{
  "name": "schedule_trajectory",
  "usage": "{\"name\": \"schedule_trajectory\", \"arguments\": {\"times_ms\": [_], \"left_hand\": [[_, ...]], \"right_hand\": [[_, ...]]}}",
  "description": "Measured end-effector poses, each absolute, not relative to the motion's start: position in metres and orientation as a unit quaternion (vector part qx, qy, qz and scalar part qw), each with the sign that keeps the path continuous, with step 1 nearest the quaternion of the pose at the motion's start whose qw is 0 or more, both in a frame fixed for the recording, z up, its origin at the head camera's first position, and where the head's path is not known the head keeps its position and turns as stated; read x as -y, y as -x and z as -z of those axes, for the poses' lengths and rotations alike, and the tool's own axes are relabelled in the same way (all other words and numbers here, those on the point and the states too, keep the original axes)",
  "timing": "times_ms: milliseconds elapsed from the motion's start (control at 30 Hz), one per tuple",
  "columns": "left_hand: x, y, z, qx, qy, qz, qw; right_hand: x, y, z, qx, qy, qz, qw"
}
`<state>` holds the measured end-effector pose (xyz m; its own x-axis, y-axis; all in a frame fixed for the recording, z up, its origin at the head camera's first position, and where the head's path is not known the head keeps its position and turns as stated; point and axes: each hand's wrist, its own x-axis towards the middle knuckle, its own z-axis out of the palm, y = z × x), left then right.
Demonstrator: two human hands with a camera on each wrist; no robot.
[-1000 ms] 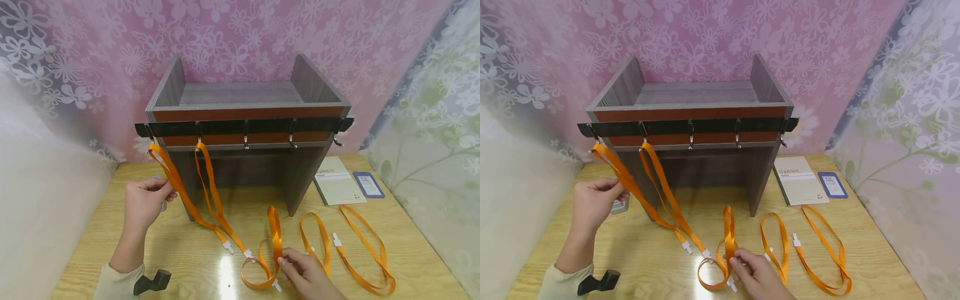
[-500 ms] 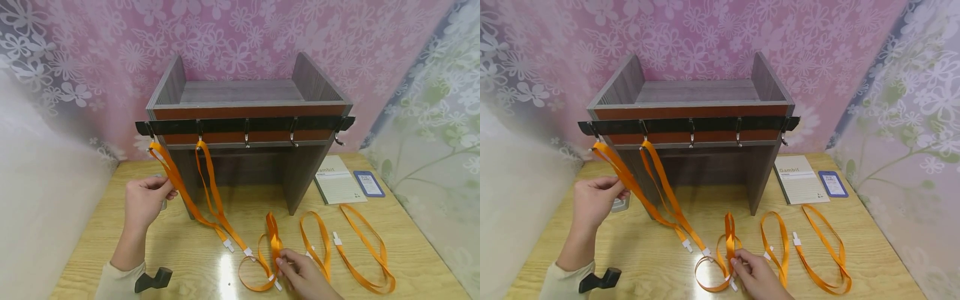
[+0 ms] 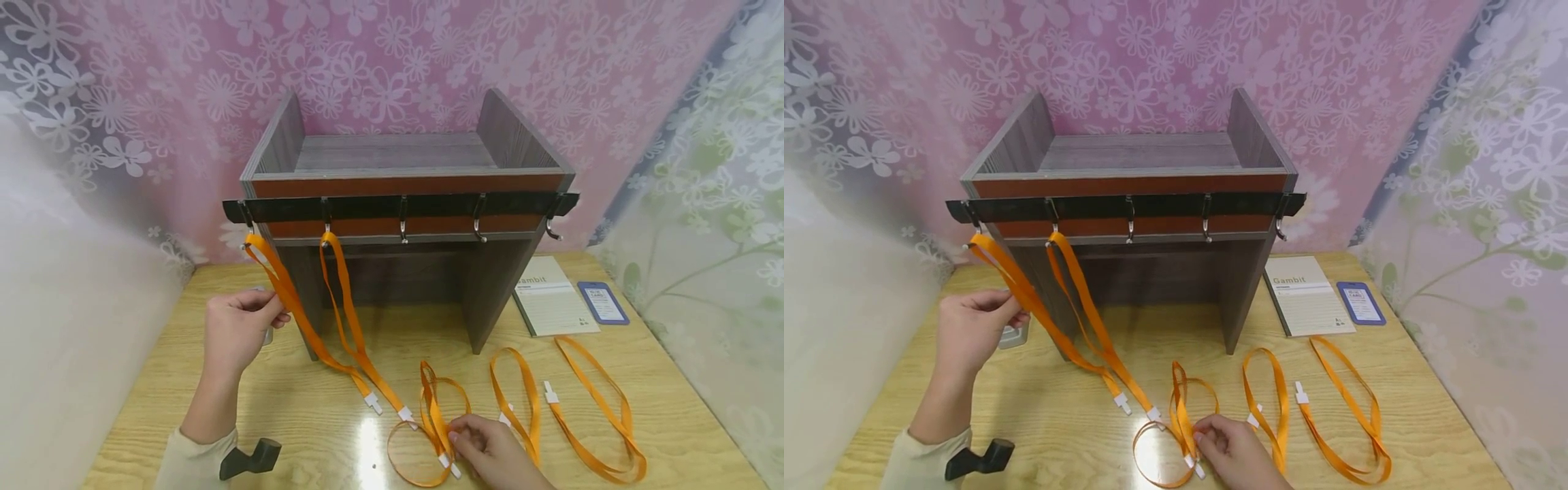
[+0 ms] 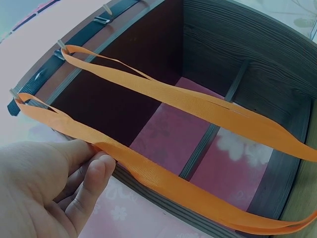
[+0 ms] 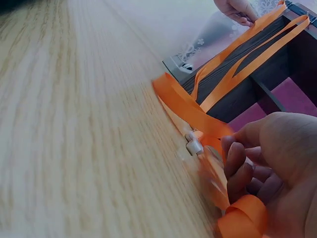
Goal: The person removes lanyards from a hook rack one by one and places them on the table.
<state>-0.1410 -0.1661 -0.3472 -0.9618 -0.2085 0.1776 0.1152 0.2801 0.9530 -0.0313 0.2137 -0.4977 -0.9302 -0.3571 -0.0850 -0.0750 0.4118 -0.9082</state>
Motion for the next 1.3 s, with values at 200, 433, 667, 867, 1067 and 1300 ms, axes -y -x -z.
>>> {"name": "schedule_trajectory", "arguments": {"times_ms": [200,433,667,867,1067,1300], "left_hand": [[0.166,0.141,0.346,0.788,-0.028,0.6,0.135],[0.166,0.142,0.343,0.787,-0.022,0.603,0.132],[0.167,0.141,0.343,0.79,-0.021,0.598,0.132],[0.169,0.141,0.344,0.793,-0.022,0.594,0.132],[0.167,0.14,0.344,0.788,-0.022,0.603,0.125],[0.167,0.14,0.345,0.79,-0.03,0.601,0.121]], "right_hand": [[-0.215,0.035,0.499,-0.825,0.094,0.53,0.171],[-0.216,0.038,0.495,-0.813,0.088,0.545,0.183],[-0.216,0.042,0.474,-0.789,0.113,0.577,0.177],[-0.207,0.048,0.45,-0.785,0.112,0.587,0.16],[-0.205,0.054,0.431,-0.783,0.143,0.601,0.073],[-0.207,0.06,0.411,-0.776,0.171,0.607,0.03]]}}
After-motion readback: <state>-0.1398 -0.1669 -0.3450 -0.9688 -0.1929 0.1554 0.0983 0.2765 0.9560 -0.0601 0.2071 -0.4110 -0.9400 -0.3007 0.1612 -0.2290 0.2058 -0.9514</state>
